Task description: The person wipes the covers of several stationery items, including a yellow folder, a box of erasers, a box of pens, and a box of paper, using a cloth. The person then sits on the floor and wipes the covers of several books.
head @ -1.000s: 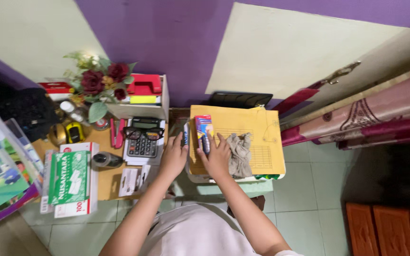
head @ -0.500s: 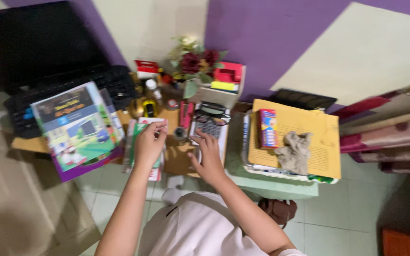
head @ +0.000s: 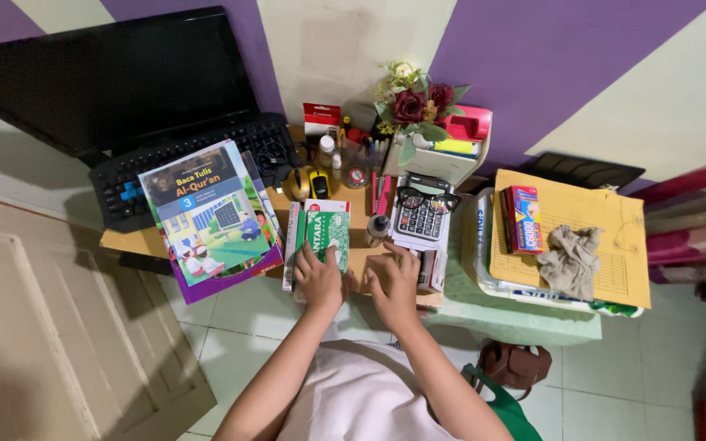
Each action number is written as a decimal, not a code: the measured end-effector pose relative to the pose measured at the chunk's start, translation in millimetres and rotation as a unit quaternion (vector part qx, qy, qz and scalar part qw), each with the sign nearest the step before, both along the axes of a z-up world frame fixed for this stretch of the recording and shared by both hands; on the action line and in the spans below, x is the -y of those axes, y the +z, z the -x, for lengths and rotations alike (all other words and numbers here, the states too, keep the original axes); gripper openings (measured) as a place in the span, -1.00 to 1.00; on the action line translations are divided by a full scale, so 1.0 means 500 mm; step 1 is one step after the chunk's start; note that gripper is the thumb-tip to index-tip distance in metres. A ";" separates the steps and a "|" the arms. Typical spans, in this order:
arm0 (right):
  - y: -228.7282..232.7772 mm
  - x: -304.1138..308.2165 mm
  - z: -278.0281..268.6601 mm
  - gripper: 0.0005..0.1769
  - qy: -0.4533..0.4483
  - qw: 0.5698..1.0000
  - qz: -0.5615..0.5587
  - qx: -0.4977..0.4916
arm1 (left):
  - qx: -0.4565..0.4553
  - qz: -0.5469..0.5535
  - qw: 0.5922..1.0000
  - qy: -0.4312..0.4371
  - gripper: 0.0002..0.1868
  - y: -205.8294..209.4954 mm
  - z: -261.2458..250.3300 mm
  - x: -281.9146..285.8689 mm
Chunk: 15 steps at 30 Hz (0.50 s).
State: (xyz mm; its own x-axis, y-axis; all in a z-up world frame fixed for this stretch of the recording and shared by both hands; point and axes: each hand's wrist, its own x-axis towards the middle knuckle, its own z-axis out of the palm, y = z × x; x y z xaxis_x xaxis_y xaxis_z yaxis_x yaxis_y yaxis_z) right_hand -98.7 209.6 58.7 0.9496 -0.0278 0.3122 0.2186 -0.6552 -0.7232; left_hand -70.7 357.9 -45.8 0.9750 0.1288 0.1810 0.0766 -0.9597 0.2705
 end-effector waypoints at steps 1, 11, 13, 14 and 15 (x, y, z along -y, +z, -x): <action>-0.001 -0.001 0.004 -0.69 -0.007 1.000 -0.004 -0.002 | -0.014 0.025 1.000 -0.009 -0.39 0.014 0.002 -0.003; -0.004 0.005 0.019 -0.75 -0.027 1.000 -0.011 -0.009 | -0.084 0.079 0.993 -0.003 -0.26 0.083 -0.011 -0.015; -0.009 0.010 0.020 -0.76 -0.037 0.999 -0.003 -0.005 | -0.092 0.075 0.993 0.001 -0.22 0.088 -0.014 -0.013; -0.012 0.014 0.020 -0.76 -0.036 0.999 -0.013 -0.005 | -0.089 0.068 0.994 0.000 -0.21 0.091 -0.014 -0.011; -0.015 0.019 0.020 -0.76 -0.035 0.999 -0.022 -0.005 | -0.086 0.061 0.994 -0.001 -0.20 0.096 -0.015 -0.009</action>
